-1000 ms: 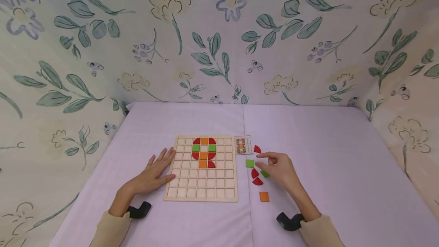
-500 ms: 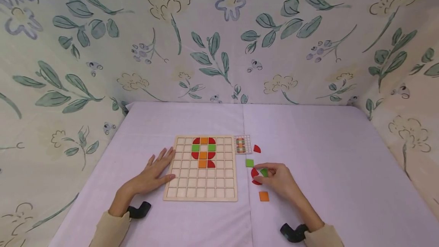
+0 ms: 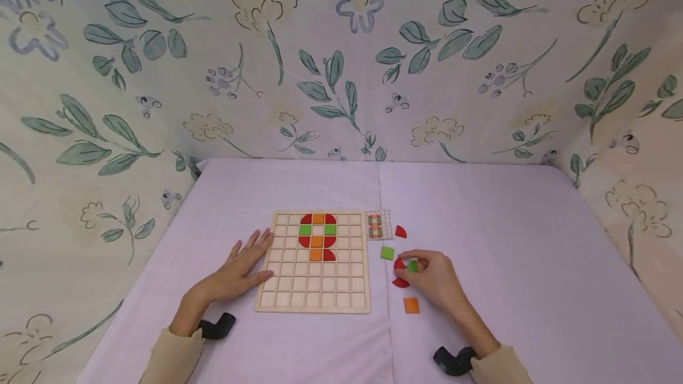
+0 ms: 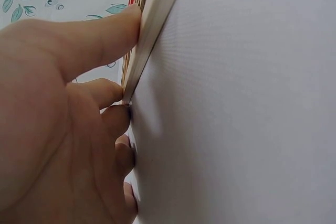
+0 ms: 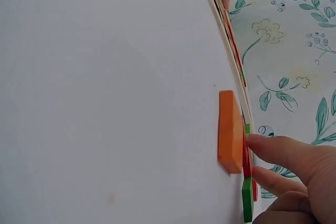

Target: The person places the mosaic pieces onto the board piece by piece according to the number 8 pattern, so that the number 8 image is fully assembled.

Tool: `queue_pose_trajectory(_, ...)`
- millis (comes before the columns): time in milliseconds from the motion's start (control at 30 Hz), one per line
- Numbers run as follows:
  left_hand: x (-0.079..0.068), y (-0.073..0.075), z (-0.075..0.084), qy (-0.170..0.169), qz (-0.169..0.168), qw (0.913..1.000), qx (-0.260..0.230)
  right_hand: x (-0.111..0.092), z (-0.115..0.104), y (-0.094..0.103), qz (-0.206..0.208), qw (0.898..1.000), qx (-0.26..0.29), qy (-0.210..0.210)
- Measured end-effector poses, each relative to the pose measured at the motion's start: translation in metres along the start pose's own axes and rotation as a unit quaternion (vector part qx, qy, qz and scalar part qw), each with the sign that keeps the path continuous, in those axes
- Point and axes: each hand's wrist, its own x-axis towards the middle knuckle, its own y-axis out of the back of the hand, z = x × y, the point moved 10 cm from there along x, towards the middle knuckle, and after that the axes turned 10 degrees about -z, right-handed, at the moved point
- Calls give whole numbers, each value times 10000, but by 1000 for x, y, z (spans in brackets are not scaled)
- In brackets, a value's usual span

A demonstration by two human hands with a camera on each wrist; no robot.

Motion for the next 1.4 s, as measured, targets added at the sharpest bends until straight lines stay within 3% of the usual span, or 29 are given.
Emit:
queue_pose_trajectory(567,1,-1,0,-61,-5,10000,60,7,1,-5,-275,9991,228,228)
queue_pose_trajectory(1400,0,0,0,-124,76,9999,25,4,-2,-6,19,9990,239,369)
